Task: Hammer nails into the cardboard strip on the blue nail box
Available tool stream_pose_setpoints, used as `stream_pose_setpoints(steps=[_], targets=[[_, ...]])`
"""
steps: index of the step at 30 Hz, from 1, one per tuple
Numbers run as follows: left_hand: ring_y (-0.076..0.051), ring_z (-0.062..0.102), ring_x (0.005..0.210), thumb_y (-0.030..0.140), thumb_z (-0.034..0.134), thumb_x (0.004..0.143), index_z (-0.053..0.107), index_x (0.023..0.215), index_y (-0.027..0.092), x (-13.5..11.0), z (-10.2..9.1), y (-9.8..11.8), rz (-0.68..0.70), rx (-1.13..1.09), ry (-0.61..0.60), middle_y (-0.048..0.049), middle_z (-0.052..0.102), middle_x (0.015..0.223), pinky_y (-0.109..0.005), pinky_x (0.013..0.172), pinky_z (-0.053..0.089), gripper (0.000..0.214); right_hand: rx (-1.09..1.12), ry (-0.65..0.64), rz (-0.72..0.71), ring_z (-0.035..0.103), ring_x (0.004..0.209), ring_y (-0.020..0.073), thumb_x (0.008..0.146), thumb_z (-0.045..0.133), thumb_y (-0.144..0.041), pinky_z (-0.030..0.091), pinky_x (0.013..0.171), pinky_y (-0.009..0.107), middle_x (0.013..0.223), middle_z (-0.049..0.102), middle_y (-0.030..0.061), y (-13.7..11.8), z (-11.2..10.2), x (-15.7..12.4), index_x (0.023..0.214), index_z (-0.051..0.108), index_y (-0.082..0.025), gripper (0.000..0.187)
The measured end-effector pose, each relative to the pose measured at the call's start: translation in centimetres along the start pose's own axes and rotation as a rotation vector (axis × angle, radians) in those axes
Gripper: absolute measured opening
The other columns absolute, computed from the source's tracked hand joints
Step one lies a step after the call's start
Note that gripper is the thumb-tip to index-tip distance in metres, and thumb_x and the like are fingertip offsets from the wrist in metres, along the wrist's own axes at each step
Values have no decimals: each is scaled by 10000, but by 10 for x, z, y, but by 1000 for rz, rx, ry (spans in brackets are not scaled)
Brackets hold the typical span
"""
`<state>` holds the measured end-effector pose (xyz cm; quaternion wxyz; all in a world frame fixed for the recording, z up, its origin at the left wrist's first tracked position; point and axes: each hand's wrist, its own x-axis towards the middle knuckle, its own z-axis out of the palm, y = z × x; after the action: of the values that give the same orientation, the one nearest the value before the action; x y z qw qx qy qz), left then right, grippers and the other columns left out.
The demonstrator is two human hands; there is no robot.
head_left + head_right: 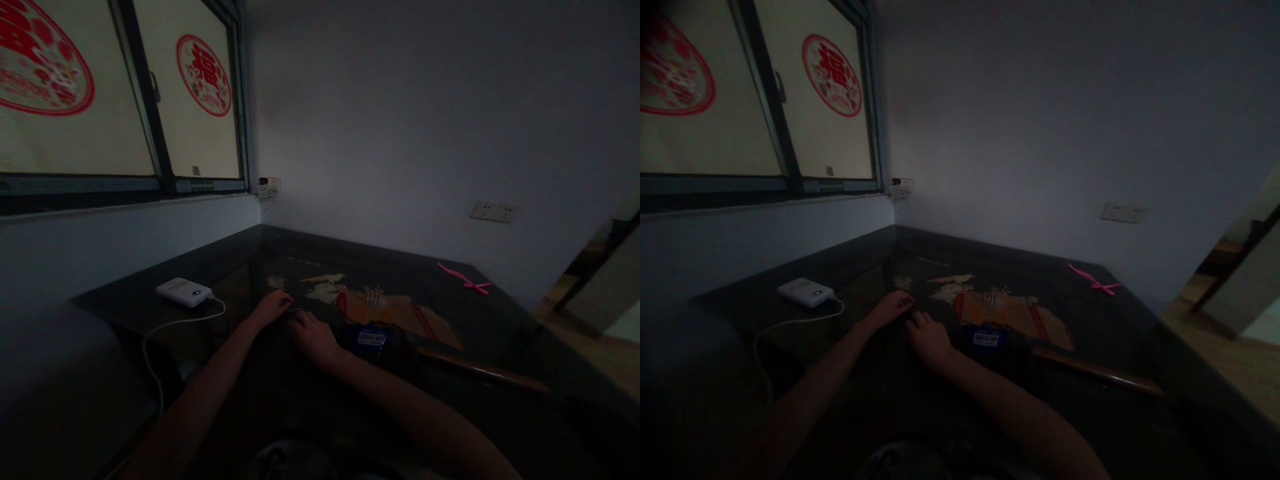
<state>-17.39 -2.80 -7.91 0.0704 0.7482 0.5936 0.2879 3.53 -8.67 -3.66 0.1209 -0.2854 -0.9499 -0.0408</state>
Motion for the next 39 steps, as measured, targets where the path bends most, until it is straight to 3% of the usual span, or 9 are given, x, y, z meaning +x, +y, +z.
stream_pose_setpoints(steps=[5,9,12,17,20,22,25,28,39], targets=[[-153,566,798,271,477,795,645,911,173,-1,1,-1,-6,12,22,-60,610,905,-268,748,437,226,175,-97,-157,509,992,183,870,433,-274,479,744,281,1144,535,58,-11,-28,-83,1115,564,-244,279],[-144,544,744,262,469,801,638,921,186,2,-3,11,-23,30,135,-42,604,849,-268,712,435,220,306,-83,-32,548,935,152,853,452,-213,469,739,245,1069,586,43,11,-45,-140,1075,601,-252,270],[-146,553,775,267,462,814,633,913,182,8,-9,44,4,-61,249,-45,621,890,-274,736,437,216,400,74,129,573,889,136,857,445,-197,462,756,232,1012,613,53,41,-58,-158,1029,630,-235,255],[-156,564,863,319,457,835,644,915,168,26,-8,130,186,-243,172,-57,641,937,-273,800,430,253,428,340,296,599,853,172,823,483,-203,461,758,282,927,658,65,100,-88,-141,908,671,-220,208],[-151,574,793,324,542,787,656,945,168,44,4,169,259,-249,16,-54,652,899,-253,726,439,250,412,382,436,617,826,184,786,519,-209,468,738,295,929,682,70,133,-96,-117,923,678,-195,211],[-154,581,753,301,587,752,663,948,151,55,12,183,252,-224,-63,-58,660,860,-242,678,434,259,431,309,499,626,823,179,775,529,-201,467,731,273,935,692,81,150,-94,-101,941,685,-166,230],[-164,591,745,279,597,742,687,877,143,68,21,191,253,-181,-135,-58,672,819,-236,657,417,212,428,180,473,633,793,173,750,563,-197,456,700,247,900,707,76,164,-84,-82,913,705,-150,221],[-163,594,722,250,596,740,697,822,146,71,24,192,257,-136,-155,-51,676,780,-233,636,397,167,406,148,453,626,717,166,691,627,-203,436,646,234,795,714,46,168,-74,-70,826,726,-167,171],[-163,594,685,268,608,727,689,774,158,68,31,195,242,-74,-78,-42,663,716,-234,588,366,145,338,211,462,570,650,142,701,634,-254,372,595,222,695,677,38,165,-68,-68,718,723,-153,136]])
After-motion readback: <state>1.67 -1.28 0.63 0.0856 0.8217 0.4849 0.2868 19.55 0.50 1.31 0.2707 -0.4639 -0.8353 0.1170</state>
